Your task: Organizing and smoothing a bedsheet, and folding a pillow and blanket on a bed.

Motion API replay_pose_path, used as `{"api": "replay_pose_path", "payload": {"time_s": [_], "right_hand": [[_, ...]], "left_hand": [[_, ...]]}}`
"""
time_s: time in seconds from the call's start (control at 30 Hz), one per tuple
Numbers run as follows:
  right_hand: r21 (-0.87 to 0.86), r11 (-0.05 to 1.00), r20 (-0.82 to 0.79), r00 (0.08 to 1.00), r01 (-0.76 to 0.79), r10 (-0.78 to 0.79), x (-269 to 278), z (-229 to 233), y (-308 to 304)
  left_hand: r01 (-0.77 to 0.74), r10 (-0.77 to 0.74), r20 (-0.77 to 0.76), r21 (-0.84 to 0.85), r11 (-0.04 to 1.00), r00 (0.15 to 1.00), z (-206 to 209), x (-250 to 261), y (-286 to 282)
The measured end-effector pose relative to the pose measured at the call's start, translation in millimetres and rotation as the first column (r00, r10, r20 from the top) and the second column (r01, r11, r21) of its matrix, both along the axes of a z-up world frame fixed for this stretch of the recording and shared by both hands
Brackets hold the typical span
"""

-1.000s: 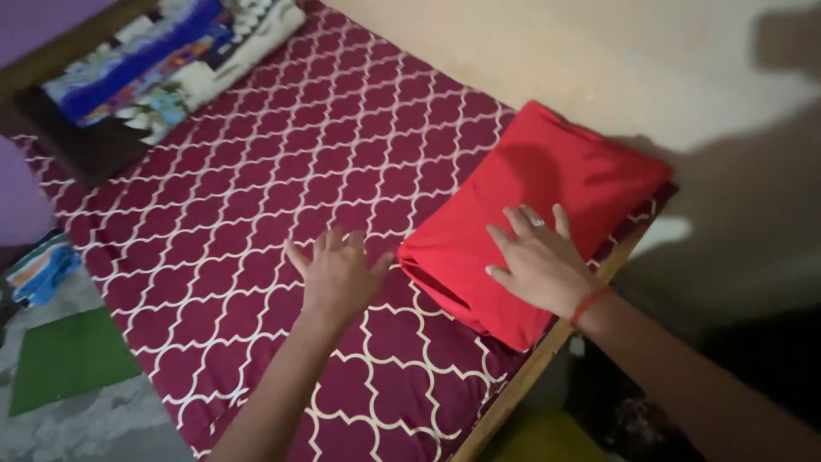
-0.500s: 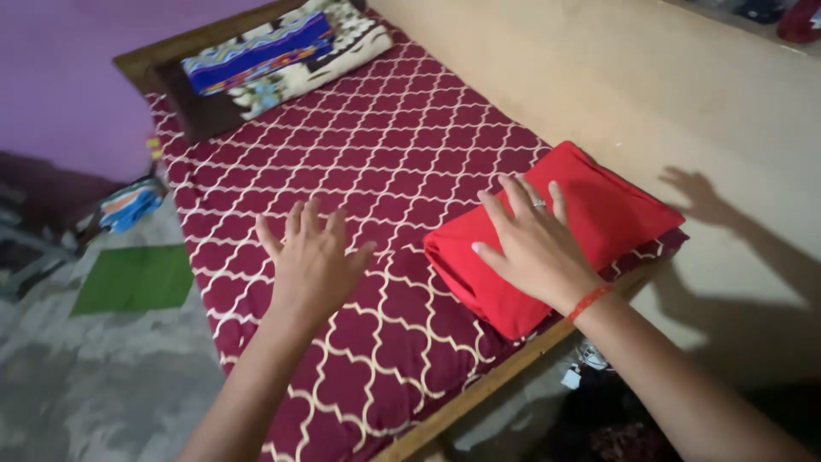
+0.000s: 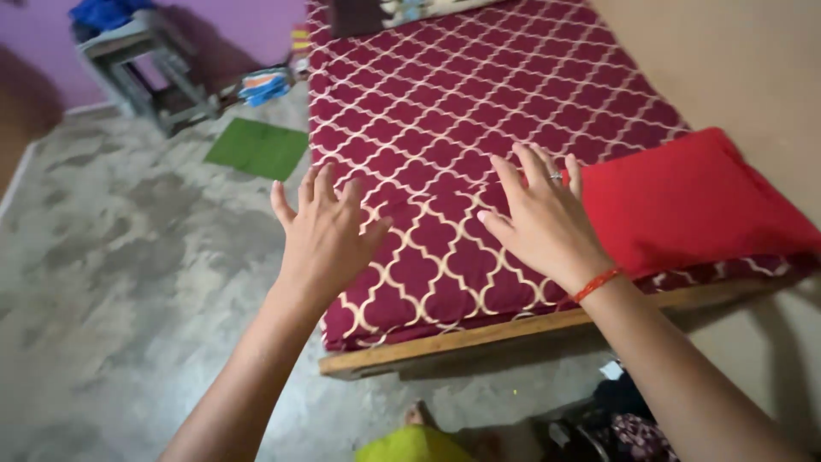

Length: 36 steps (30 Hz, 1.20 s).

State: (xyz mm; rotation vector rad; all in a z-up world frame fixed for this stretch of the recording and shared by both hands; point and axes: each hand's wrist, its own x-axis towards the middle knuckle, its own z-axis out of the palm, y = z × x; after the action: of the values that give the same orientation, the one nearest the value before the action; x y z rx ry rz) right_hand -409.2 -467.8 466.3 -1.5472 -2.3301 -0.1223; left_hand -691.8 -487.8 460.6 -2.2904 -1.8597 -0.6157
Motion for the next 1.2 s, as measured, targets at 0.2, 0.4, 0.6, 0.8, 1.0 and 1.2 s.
{"api": "replay_pose_path", "payload": {"time_s": [0.2, 0.4, 0.6, 0.8, 1.0, 1.2], "right_hand": [[-0.017, 0.993, 0.007, 0.993, -0.118, 0.118, -78.2, -2.8, -12.1], [-0.044, 0.983, 0.078, 0.98, -0.179, 0.182, -158.9, 5.1, -24.2], [-0.047, 0.986, 0.041, 0.986, -0.162, 0.164, -252.1, 10.4, -52.2], [-0.055, 0.982, -0.005, 0.983, -0.181, 0.181, -355.1, -2.4, -67.6], [-0.058, 0.973, -0.068, 0.973, -0.224, 0.22, -449.3, -6.3, -67.5], [-0.035, 0.957, -0.081, 0.955, -0.288, 0.285, -511.9, -18.0, -36.0]], "left_hand": [[-0.123, 0.123, 0.03, 0.001, 0.992, 0.992, -3.1, -66.2, -44.8], [-0.179, 0.179, 0.057, 0.0, 0.984, 0.982, -2.6, -142.4, -77.6], [-0.175, 0.175, 0.048, 0.001, 0.985, 0.983, -2.2, -236.4, -108.6], [-0.196, 0.196, 0.026, 0.004, 0.981, 0.98, -2.2, -331.8, -134.5], [-0.256, 0.255, 0.032, 0.017, 0.967, 0.966, 7.5, -409.2, -148.4], [-0.296, 0.295, 0.045, 0.004, 0.955, 0.954, -0.4, -462.1, -124.2]]}}
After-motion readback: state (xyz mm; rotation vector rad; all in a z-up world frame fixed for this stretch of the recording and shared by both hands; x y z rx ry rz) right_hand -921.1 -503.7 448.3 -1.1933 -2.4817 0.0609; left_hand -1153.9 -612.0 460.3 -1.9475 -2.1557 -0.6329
